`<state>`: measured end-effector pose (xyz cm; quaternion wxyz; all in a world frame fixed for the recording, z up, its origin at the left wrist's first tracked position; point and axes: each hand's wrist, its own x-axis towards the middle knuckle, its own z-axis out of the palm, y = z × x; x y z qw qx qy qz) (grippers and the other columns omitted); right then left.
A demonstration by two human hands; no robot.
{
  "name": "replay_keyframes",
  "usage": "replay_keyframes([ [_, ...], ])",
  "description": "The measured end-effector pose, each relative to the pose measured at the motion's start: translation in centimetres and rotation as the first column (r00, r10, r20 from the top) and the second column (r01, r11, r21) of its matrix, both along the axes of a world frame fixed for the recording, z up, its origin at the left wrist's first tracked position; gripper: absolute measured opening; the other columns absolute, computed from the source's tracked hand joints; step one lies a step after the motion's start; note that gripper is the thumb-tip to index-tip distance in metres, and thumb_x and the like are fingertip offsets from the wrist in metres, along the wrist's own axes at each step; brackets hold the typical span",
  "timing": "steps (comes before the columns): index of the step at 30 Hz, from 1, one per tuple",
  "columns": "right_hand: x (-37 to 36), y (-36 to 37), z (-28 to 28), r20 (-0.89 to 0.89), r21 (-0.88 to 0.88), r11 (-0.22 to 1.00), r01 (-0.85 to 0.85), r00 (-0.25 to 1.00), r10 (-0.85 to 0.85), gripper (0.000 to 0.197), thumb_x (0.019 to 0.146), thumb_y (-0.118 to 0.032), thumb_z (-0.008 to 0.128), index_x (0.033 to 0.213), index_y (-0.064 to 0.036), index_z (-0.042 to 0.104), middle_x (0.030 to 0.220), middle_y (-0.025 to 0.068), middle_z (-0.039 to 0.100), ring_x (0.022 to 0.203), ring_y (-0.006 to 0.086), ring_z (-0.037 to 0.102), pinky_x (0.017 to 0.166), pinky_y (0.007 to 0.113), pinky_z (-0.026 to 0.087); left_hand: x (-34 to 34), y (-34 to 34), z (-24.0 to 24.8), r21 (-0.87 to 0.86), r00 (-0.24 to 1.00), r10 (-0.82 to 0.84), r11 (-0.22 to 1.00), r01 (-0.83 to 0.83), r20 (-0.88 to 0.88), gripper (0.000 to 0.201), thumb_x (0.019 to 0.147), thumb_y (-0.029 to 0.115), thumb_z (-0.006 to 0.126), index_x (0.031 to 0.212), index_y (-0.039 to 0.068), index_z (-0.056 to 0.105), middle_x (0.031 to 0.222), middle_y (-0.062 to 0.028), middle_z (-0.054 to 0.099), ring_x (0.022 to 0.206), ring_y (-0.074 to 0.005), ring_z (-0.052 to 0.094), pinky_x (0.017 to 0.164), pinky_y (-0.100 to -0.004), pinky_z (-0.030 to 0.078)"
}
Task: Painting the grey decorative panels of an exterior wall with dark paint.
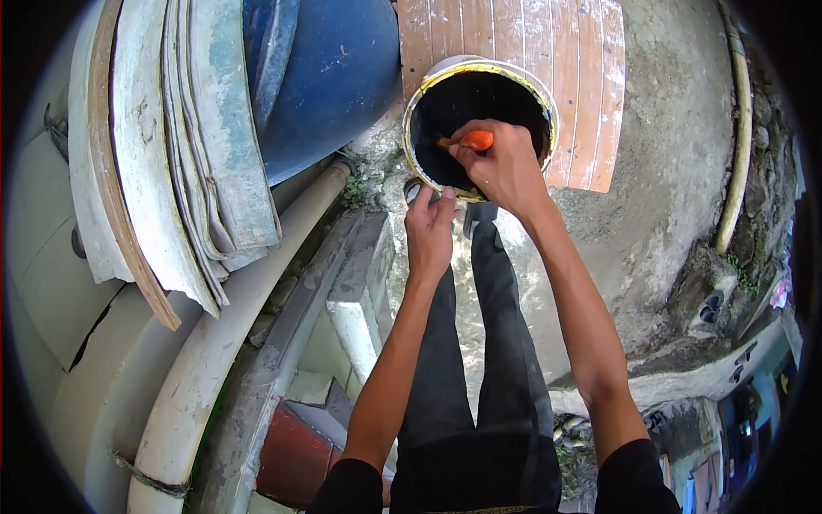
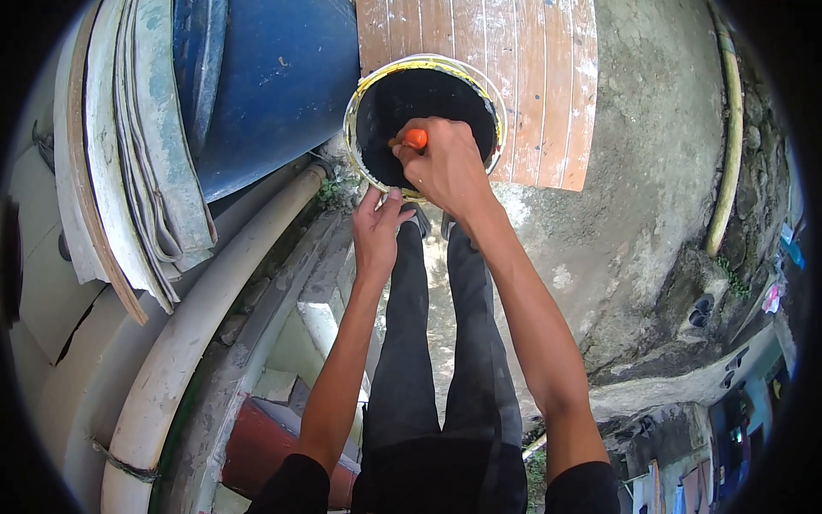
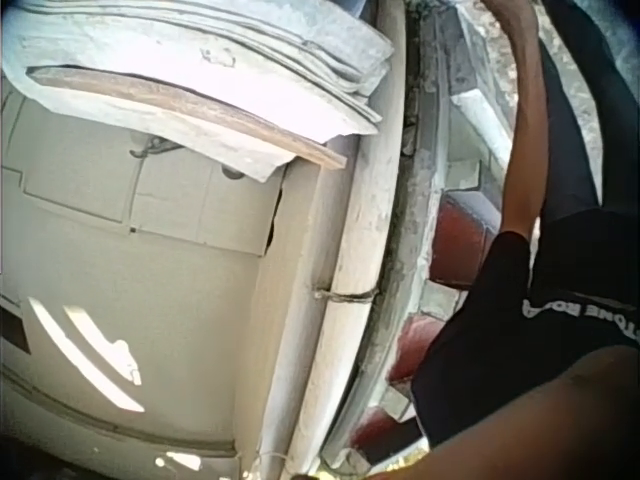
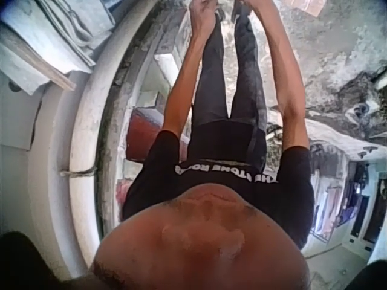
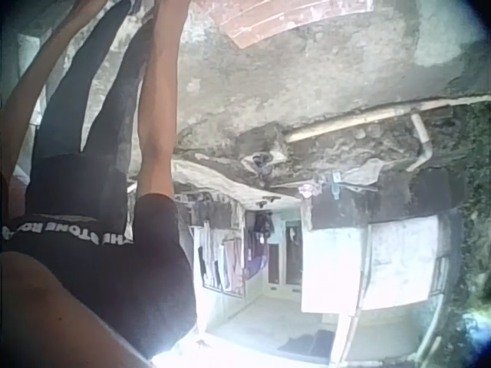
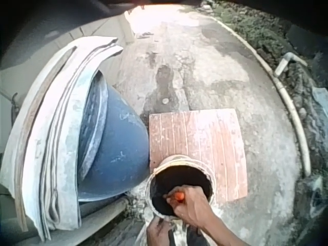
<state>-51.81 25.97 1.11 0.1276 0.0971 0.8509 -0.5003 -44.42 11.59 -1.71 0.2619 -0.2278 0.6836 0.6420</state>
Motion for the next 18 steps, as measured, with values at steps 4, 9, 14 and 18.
replay_keyframes([
  [4, -0.6, 1.1, 1.1, 0.122, -0.014, 1.000, -0.002, 0.992, 0.003, 0.015, 0.079, -0.009, 0.068, 0.086, 0.0035, 0.068, 0.074, 0.0174, 0.067, 0.069, 0.0233, 0.068, 0.066, 0.032, 0.052, -0.9, 0.8, 0.3, 0.032, 0.994, 0.100, 0.995, -0.099, -0.043, 0.028, 0.095, 0.022, 0.054, 0.105, -0.005, 0.055, 0.085, -0.0095, 0.063, 0.080, -0.0148, 0.063, 0.072, -0.0281, 0.053],
  [9, -0.9, 3.2, 1.3, 0.194, -0.283, 0.952, 0.118, 0.979, -0.064, 0.016, 0.081, -0.011, 0.068, 0.088, 0.0031, 0.069, 0.070, 0.0110, 0.066, 0.067, 0.0138, 0.065, 0.061, 0.027, 0.051, -1.2, 0.9, 0.2, -0.026, 0.998, -0.002, 1.000, 0.001, -0.063, 0.031, 0.096, 0.022, 0.052, 0.115, -0.002, 0.055, 0.094, -0.0117, 0.066, 0.082, -0.0169, 0.064, 0.074, -0.0293, 0.051],
  [14, -1.2, 4.8, 3.8, 0.256, -0.382, 0.877, 0.290, 0.945, -0.201, 0.013, 0.083, -0.006, 0.064, 0.092, 0.0040, 0.067, 0.082, 0.0099, 0.067, 0.074, 0.0153, 0.068, 0.068, 0.026, 0.057, -1.2, 0.7, 0.1, -0.049, 0.997, -0.043, 0.998, 0.040, -0.064, 0.033, 0.096, 0.023, 0.053, 0.118, -0.001, 0.056, 0.099, -0.0067, 0.060, 0.089, -0.0141, 0.060, 0.076, -0.0296, 0.055],
  [18, -1.0, 4.9, 4.6, 0.217, -0.347, 0.878, 0.329, 0.939, -0.266, 0.012, 0.084, -0.006, 0.062, 0.088, 0.0040, 0.067, 0.080, 0.0090, 0.068, 0.075, 0.0150, 0.068, 0.068, 0.025, 0.057, -1.2, 0.9, 0.1, -0.025, 0.998, -0.004, 1.000, 0.002, -0.056, 0.032, 0.097, 0.023, 0.052, 0.116, -0.002, 0.056, 0.098, -0.0073, 0.061, 0.089, -0.0154, 0.061, 0.077, -0.0303, 0.055],
])
